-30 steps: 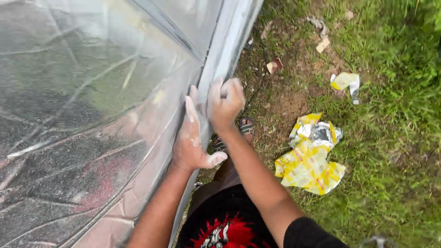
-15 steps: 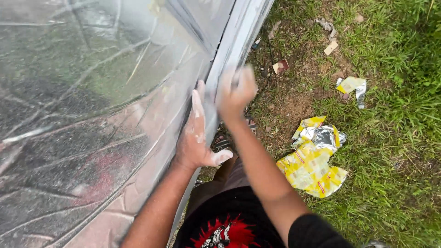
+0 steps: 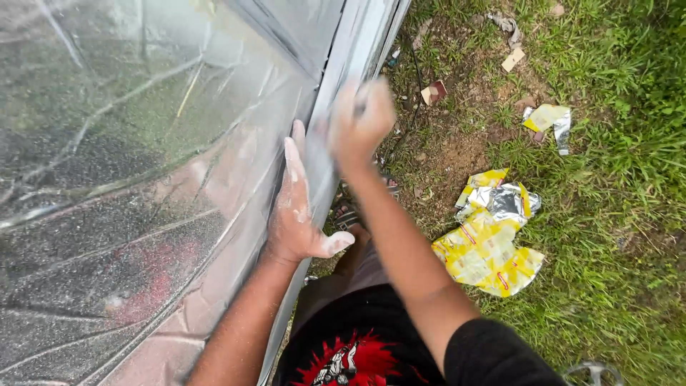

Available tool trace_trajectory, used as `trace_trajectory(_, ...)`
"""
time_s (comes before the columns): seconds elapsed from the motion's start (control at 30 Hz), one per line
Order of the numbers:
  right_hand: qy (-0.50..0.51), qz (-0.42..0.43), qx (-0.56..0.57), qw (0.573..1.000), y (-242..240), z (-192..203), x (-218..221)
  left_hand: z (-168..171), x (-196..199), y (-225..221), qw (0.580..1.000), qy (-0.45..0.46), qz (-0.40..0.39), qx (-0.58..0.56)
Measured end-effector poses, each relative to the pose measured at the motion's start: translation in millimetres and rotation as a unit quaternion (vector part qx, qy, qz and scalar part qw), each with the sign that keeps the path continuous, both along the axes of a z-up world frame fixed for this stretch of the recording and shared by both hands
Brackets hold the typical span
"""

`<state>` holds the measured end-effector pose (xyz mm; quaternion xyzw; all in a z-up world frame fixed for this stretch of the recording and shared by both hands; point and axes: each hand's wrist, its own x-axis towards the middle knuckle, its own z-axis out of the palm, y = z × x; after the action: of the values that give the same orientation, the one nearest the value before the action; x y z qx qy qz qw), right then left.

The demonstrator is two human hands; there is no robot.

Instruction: Manual sanding of a car door panel using sandpaper to prepare the surface for painting.

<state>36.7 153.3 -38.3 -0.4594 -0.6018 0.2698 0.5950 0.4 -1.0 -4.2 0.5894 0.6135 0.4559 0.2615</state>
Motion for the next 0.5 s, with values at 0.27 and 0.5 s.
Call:
trace_trajectory(0.27,-0.044,-0.048,-0.069,0.995,44,-7,13,7,12,9,0.999,0.036,0.03,0.003)
trace_trajectory(0.5,0.002,-0.01,0.024,1.0,32,-4,2,13,6,15,0.999,0.03,0.014,0.008)
